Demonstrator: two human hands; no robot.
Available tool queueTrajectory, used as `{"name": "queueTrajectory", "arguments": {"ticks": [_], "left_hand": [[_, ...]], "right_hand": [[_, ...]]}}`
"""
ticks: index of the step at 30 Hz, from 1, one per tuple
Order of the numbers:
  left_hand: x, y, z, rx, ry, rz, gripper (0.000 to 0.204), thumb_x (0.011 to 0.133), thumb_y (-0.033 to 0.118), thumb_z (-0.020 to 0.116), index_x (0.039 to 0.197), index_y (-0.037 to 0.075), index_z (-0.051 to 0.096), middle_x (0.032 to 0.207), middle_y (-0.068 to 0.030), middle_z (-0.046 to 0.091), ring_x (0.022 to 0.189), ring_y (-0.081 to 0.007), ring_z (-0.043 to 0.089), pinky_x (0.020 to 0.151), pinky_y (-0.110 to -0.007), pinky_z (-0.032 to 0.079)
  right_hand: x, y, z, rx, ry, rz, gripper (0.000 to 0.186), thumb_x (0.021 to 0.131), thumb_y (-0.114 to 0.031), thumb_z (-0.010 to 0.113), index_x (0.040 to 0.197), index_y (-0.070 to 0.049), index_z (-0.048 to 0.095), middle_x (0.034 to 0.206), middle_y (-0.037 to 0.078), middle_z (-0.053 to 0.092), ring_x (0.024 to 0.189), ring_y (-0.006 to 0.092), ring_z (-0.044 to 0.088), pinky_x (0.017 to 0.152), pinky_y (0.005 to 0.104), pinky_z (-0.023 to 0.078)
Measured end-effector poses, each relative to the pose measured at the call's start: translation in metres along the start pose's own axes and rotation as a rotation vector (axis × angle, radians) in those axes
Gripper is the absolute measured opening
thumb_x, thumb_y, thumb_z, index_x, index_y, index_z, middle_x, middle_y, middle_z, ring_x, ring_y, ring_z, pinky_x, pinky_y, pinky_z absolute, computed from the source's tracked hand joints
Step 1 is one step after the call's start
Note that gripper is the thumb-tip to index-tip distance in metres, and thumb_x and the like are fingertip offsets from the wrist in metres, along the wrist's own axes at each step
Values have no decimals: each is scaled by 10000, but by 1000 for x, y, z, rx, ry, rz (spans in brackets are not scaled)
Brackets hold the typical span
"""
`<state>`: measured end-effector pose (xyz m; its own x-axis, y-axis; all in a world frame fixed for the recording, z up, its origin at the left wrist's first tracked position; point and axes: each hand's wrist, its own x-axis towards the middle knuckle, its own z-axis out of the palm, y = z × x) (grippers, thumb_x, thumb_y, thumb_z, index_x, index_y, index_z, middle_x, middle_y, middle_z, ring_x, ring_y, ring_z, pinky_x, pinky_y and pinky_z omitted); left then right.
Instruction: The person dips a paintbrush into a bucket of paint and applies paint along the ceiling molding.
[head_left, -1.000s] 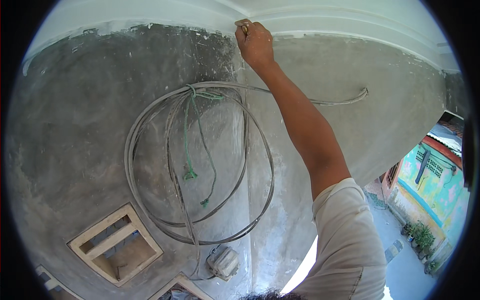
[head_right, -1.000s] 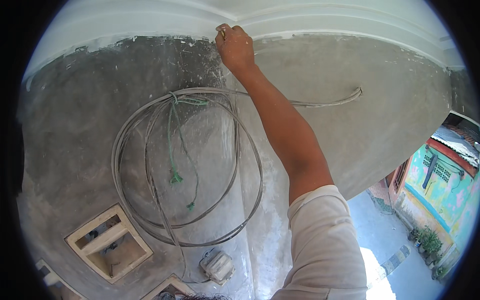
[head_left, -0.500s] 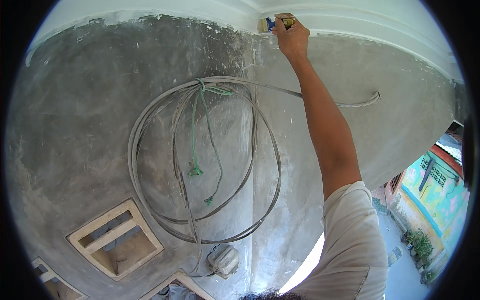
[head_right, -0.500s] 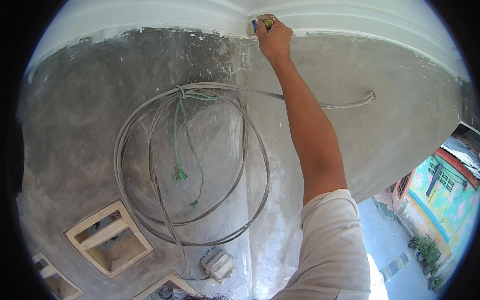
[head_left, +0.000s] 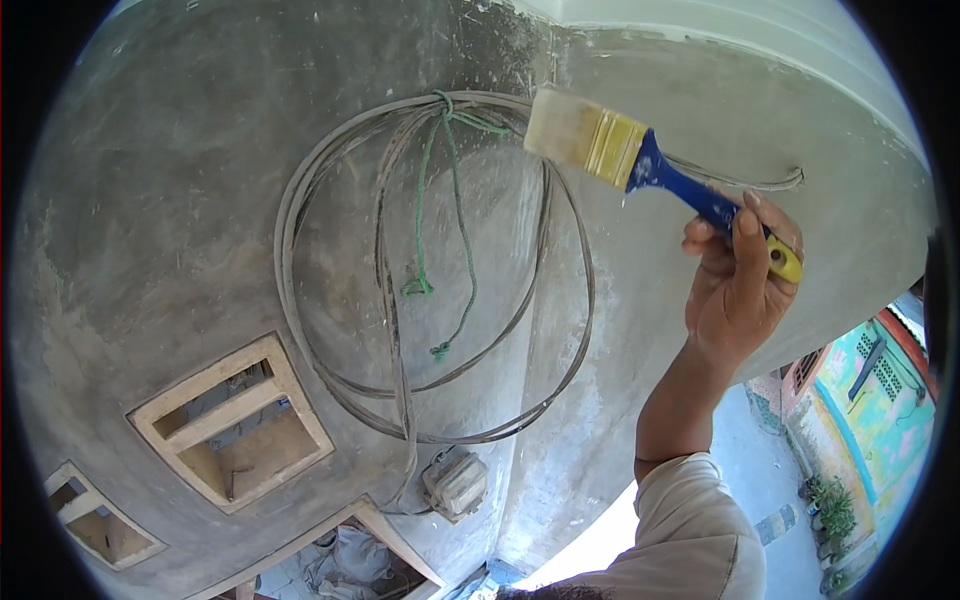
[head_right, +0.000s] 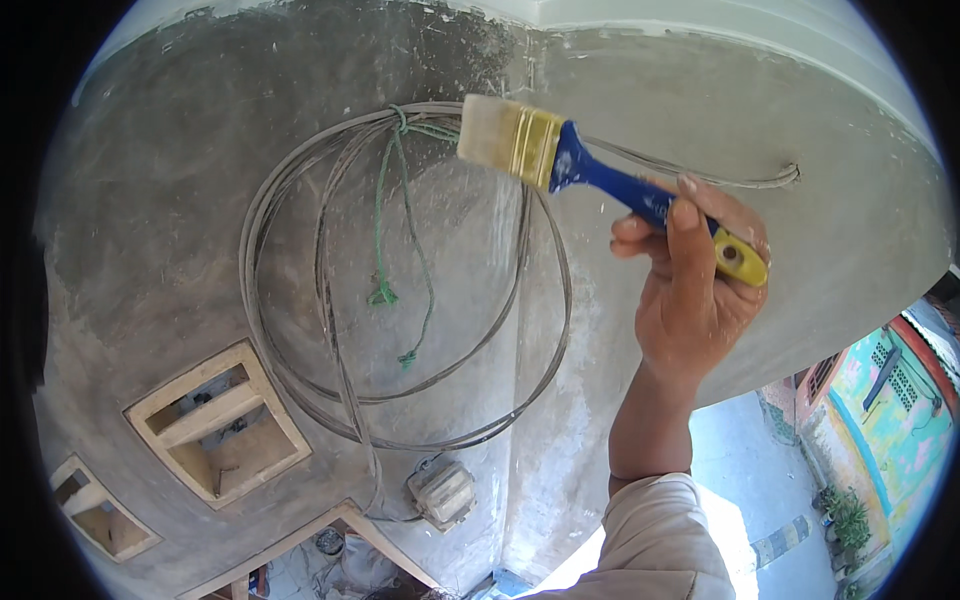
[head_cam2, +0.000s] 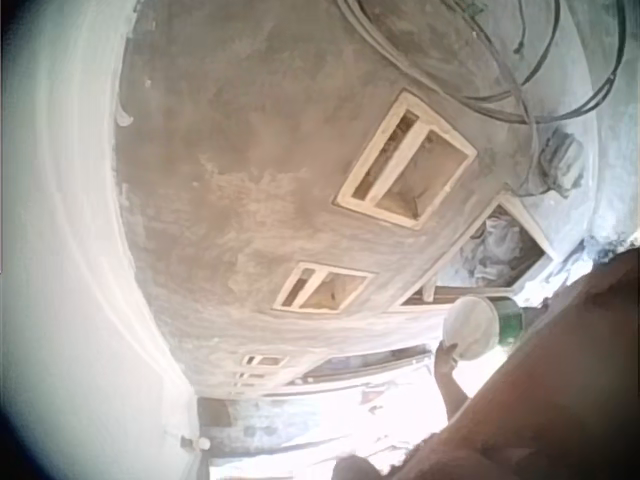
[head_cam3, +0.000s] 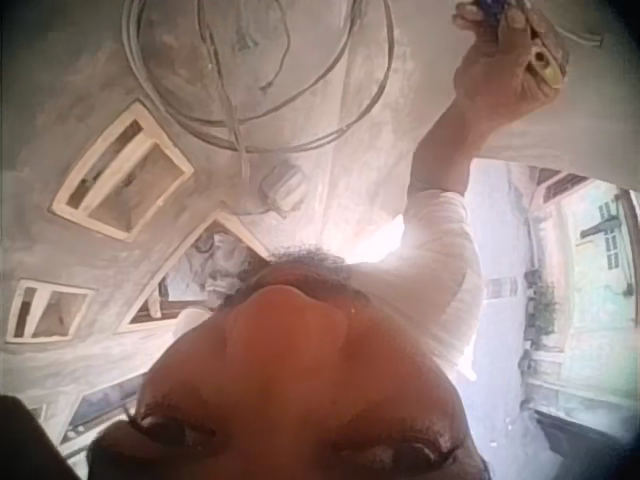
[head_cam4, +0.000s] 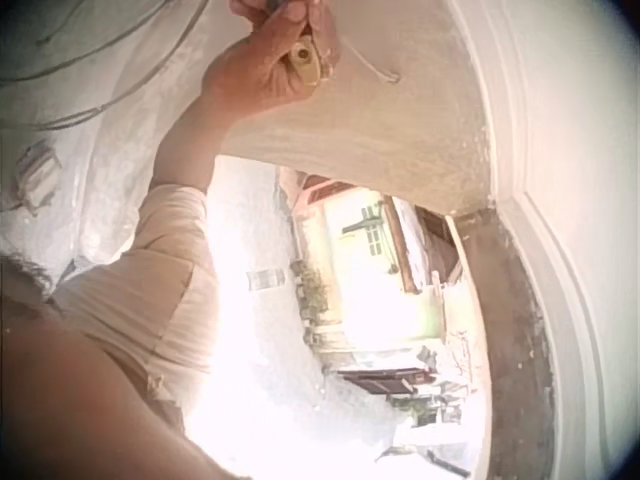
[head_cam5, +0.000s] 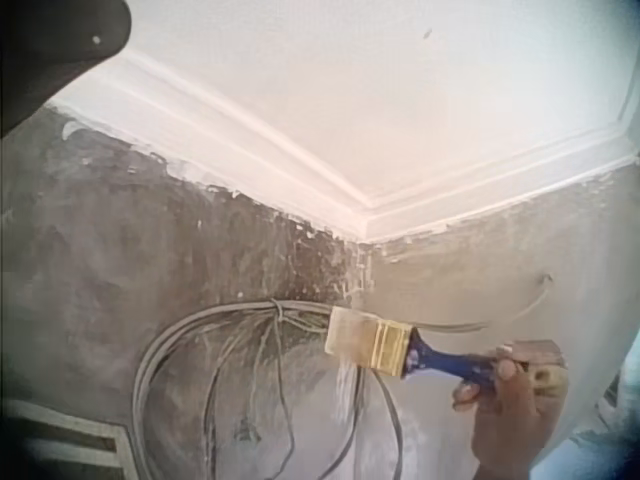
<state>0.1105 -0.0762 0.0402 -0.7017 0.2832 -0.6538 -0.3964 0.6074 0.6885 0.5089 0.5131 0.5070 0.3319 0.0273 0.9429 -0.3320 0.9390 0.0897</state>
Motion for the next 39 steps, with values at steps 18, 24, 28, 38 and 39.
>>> {"name": "queueTrajectory", "arguments": {"ticks": [18,24,28,38,39], "left_hand": [[-3,6,23,-344,-140,206,476,766,35,665,1226,-76,621,1062,-142,697,950,-229,659,914,-350,526],[10,5,21,-318,-209,292,495,778,52,672,1252,-77,611,1114,-140,694,1006,-225,655,959,-353,501],[4,11,23,-253,-210,319,493,778,55,654,1252,-76,620,1130,-142,698,1020,-217,650,967,-344,492],[-26,46,23,-121,-207,349,495,779,75,654,1258,-49,629,1109,-138,707,1027,-204,646,959,-339,497],[-26,48,24,-107,-210,351,495,779,75,654,1258,-49,629,1109,-138,707,1027,-204,646,959,-339,497]], "right_hand": [[-437,-187,242,798,-1339,1077,162,922,-86,651,1055,2,682,928,185,713,808,298,726,731,367,569],[-510,-211,277,719,-1702,750,209,917,-148,653,1031,26,676,907,233,691,836,393,697,737,421,550],[-522,-209,276,759,-1756,639,259,908,-168,629,1068,32,669,880,231,678,805,395,684,744,468,548],[-457,-175,256,894,-1478,932,215,913,-149,657,1032,30,676,895,222,692,812,367,706,731,407,560],[-468,-172,255,840,-1530,885,211,919,-147,656,1041,24,679,905,220,696,822,342,715,735,394,562]]}}
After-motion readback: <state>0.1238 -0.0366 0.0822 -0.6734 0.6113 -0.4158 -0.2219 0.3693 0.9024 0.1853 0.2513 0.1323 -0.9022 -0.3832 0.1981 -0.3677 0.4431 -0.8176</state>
